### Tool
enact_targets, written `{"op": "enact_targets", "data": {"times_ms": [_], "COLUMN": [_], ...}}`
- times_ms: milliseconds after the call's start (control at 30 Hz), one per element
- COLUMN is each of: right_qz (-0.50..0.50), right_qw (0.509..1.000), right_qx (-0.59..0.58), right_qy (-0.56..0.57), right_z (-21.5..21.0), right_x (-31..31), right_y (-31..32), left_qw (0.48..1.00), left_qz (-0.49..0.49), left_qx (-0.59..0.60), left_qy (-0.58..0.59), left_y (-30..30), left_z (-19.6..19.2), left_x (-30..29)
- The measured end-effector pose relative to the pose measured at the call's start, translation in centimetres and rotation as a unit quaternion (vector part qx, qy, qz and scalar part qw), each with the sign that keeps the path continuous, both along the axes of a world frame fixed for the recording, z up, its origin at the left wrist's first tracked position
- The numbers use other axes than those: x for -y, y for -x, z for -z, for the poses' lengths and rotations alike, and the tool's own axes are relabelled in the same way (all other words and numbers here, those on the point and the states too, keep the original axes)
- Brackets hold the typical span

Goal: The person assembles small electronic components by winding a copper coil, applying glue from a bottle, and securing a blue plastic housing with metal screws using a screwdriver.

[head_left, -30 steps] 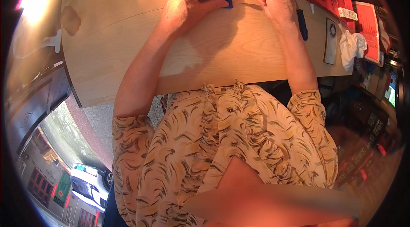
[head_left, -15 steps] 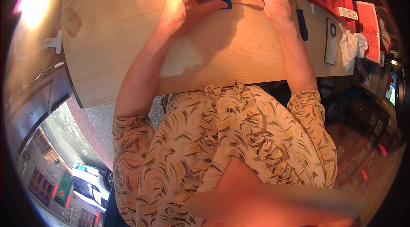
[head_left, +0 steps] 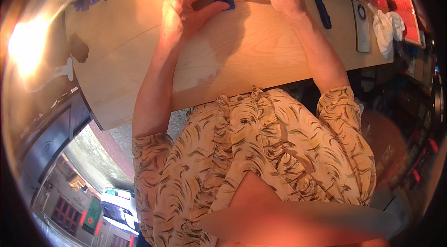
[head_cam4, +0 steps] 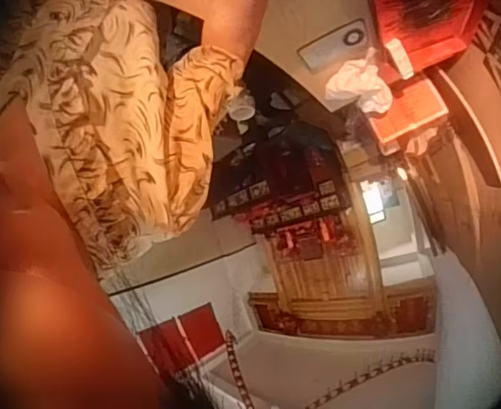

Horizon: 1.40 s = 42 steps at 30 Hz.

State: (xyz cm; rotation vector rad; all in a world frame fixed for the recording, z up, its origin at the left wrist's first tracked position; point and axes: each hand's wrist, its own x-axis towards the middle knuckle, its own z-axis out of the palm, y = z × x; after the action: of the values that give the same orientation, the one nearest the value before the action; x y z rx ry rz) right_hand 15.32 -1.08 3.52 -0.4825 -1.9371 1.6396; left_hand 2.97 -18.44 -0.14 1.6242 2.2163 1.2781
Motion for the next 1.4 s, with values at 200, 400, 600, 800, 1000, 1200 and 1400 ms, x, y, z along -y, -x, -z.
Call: {"op": "enact_targets", "data": {"times_ms": [200,400,600,800,1000,1200,1400], "right_qz": [-0.025,-0.025,-0.022,0.026,-0.113,-0.110,0.123], "right_qw": [0.995,0.961,0.957,1.000,0.916,0.928,0.946], "right_qx": [-0.055,-0.088,-0.166,-0.010,-0.070,-0.174,-0.208], "right_qy": [-0.085,-0.259,-0.235,0.012,0.379,0.310,0.217], "right_z": [-0.5,-0.7,0.1,0.2,0.2,-0.7,-2.5], "right_x": [-0.3,-0.1,-0.1,0.1,-1.2,-4.2,-6.0], "right_y": [-0.1,0.0,0.2,-0.6,-1.6,-6.4,-11.4], "left_qw": [0.999,0.999,1.000,0.999,0.999,0.996,0.998], "left_qz": [-0.001,-0.013,-0.008,-0.010,-0.004,-0.012,0.015], "left_qx": [0.017,0.029,0.016,0.035,0.036,0.074,0.041], "left_qy": [0.030,0.028,0.024,0.035,0.032,0.053,0.046], "left_y": [-0.1,-0.1,-0.2,-0.2,-0.1,-0.4,0.5], "left_z": [-0.2,0.3,-0.1,-0.3,-0.2,-0.6,-0.6], "left_x": [-0.1,-0.1,-0.1,0.1,0.2,0.3,0.4]}}
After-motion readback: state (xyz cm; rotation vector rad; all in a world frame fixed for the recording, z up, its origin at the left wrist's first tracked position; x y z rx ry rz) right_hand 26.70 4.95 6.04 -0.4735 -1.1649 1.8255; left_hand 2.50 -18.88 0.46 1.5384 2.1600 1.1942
